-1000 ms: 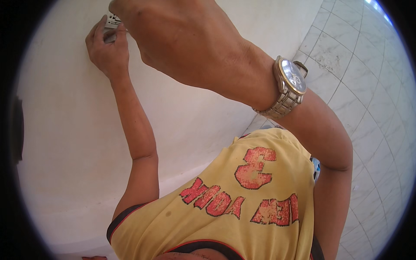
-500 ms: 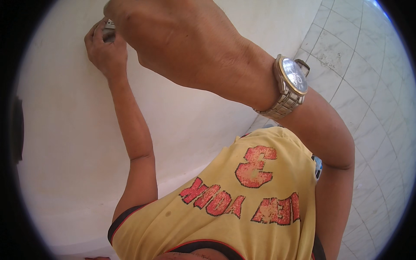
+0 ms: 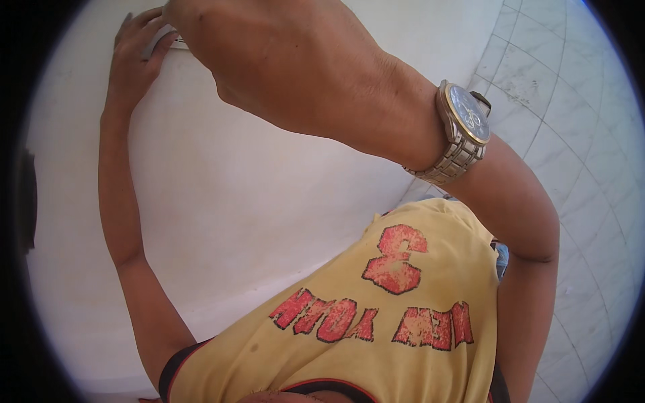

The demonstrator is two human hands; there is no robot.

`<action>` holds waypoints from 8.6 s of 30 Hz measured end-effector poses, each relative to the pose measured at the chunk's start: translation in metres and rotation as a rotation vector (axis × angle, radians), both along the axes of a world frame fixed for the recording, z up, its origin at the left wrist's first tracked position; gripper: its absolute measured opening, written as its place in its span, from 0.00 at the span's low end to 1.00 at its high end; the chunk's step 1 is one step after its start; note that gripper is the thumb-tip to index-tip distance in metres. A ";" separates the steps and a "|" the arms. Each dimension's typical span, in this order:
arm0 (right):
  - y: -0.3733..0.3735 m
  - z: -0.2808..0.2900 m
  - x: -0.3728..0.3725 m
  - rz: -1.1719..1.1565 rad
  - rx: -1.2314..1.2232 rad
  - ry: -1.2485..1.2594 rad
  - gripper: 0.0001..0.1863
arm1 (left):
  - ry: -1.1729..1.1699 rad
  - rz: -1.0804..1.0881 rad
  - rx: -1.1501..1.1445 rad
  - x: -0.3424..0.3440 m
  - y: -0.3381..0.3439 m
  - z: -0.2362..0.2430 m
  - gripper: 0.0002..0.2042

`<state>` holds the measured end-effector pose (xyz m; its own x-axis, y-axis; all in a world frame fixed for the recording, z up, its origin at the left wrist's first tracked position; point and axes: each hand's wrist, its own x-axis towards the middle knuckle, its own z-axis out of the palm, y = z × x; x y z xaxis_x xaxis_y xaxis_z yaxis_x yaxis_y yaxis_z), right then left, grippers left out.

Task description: The person installs a wall outlet by connecting electrical wires to the terminals of the socket module, inserting it into the wall box, and securing it with a screwdriver before snapping on the faceplate.

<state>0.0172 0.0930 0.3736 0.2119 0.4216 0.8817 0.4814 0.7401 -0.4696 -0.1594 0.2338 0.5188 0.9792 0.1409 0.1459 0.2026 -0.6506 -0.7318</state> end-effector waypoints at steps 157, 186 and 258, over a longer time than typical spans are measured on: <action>-0.056 -0.087 0.075 -0.089 0.252 0.198 0.14 | -0.393 0.470 0.219 0.019 -0.090 -0.130 0.31; -0.028 -0.061 -0.008 -0.081 0.103 0.058 0.14 | -0.270 0.448 0.260 -0.075 -0.023 -0.129 0.27; -0.002 -0.008 -0.015 -0.064 0.056 -0.154 0.12 | -0.351 0.456 0.257 -0.092 -0.014 -0.126 0.25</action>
<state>0.0021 0.0914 0.3654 0.0971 0.3609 0.9275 0.5919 0.7283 -0.3454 -0.2511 0.2199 0.3925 0.7167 0.4502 0.5326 0.6746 -0.2544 -0.6929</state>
